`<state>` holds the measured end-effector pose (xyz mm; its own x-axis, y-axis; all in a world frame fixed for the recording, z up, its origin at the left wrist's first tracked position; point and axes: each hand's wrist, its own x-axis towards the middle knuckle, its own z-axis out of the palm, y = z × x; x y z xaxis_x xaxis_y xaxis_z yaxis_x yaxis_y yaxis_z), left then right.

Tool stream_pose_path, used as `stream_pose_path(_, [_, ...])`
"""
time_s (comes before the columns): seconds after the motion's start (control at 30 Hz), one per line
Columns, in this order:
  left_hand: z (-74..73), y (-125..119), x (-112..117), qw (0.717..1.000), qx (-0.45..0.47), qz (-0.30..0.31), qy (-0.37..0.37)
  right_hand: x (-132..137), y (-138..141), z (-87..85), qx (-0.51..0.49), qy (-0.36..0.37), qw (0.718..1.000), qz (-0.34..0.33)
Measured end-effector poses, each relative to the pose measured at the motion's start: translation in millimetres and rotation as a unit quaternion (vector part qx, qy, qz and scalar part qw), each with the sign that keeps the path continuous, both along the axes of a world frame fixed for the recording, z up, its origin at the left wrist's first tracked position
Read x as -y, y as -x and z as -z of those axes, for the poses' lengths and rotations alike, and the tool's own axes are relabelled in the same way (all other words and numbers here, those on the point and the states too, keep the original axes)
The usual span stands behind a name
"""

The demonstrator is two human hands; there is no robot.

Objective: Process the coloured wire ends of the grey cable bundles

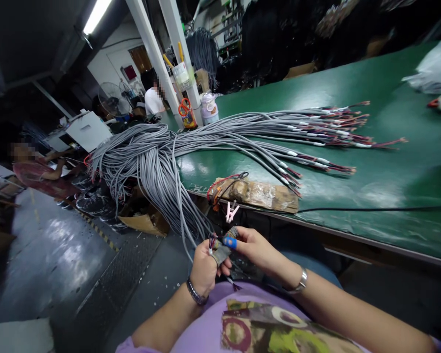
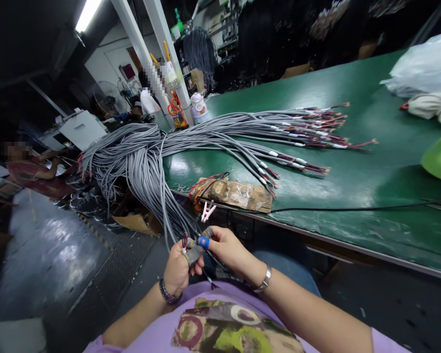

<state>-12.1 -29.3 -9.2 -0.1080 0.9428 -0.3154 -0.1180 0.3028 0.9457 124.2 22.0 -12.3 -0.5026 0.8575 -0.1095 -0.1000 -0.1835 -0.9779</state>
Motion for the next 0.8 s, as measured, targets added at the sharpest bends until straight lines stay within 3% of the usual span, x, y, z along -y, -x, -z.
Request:
stream_pose_path(0.17, [3.2,6,-4,0.993,-0.028,0.107,0.037,6,3,7.4,-0.019,-0.035,0.999,-0.008])
stream_pose_path(0.3, [3.1,4,-3,0.998,-0.013,0.057,0.018,4,4,15.7,-0.048,0.045,0.997,0.048])
stream_pose_path(0.43, [-0.3,2,0,1.0,-0.006,0.021,0.014,-3,-6,15.8,-0.116,0.175,0.965,0.159])
stream_pose_path(0.6, [-0.7,3,1,1.0,-0.009,0.004,0.009,2,-14,7.8,-0.1,0.218,0.969,0.055])
stream_pose_path(0.7, [-0.1,2,1,1.0,-0.013,0.008,0.012,7,-8,5.3,-0.05,0.17,0.984,0.005])
stream_pose_path(0.8, [0.4,1,2,1.0,-0.016,0.01,0.011,9,-1,5.0,-0.028,0.111,0.993,0.005])
